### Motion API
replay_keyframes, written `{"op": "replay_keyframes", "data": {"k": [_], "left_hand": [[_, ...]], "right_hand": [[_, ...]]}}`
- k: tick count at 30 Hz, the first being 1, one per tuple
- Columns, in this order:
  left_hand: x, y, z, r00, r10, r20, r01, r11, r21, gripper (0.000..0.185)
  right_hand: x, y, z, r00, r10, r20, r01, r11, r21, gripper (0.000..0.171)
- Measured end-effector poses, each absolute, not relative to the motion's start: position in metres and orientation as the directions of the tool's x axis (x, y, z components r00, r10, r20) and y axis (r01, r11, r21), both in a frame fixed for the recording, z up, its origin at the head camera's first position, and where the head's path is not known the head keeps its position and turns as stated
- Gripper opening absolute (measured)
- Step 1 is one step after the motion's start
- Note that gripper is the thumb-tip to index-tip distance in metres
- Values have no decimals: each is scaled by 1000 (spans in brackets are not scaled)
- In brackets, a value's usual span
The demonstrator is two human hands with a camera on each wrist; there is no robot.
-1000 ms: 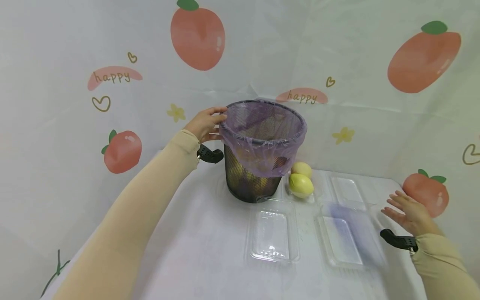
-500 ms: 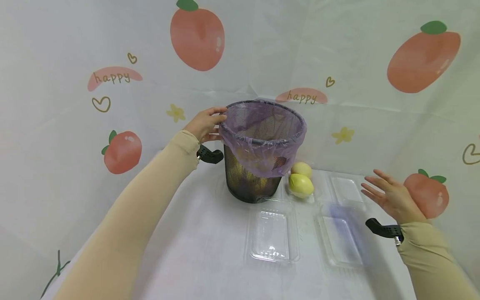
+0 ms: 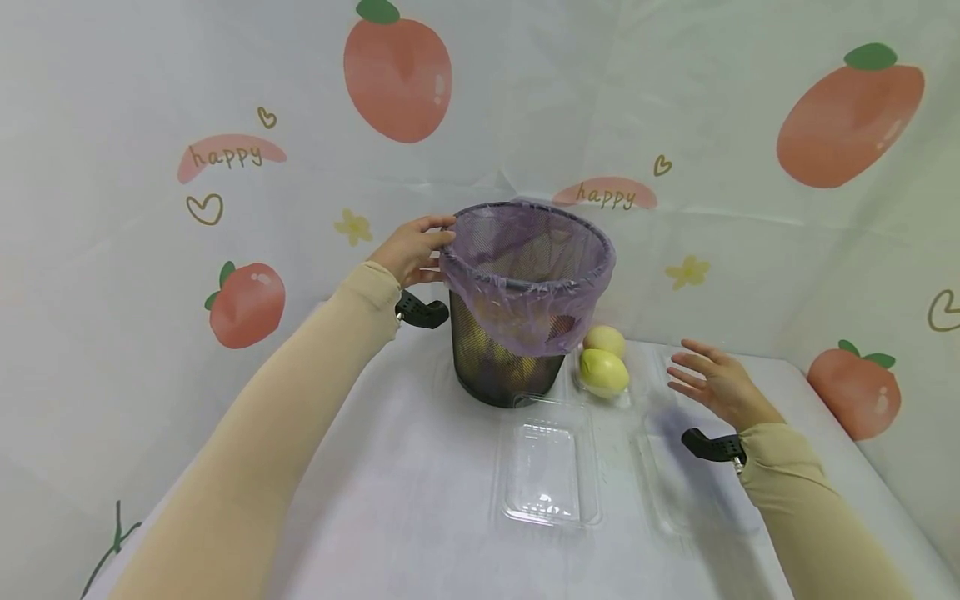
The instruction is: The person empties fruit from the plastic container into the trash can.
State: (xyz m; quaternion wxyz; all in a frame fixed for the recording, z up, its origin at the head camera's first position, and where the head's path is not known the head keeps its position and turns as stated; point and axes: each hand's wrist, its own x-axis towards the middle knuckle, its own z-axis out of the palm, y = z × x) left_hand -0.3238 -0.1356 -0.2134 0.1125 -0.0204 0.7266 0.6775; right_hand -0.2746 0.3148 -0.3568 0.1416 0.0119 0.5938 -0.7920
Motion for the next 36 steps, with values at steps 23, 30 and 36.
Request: {"op": "replay_keyframes", "data": {"k": [23,30,36], "left_hand": [[-323,-133,-211,-972,112,-207,-198,84,977,46],[-331,-134,-217,-974,102,-205,-200,58,978,44],[-325,-133,-212,-973,97,-211,-206,56,977,44]], "right_hand": [[-305,291,-383,-921,-216,-324,295,153,-943,71],[-308,282,-387,-903,-214,-373,354,124,-927,71],[-313,279,-388,-890,-227,-395,366,159,-917,71]]}}
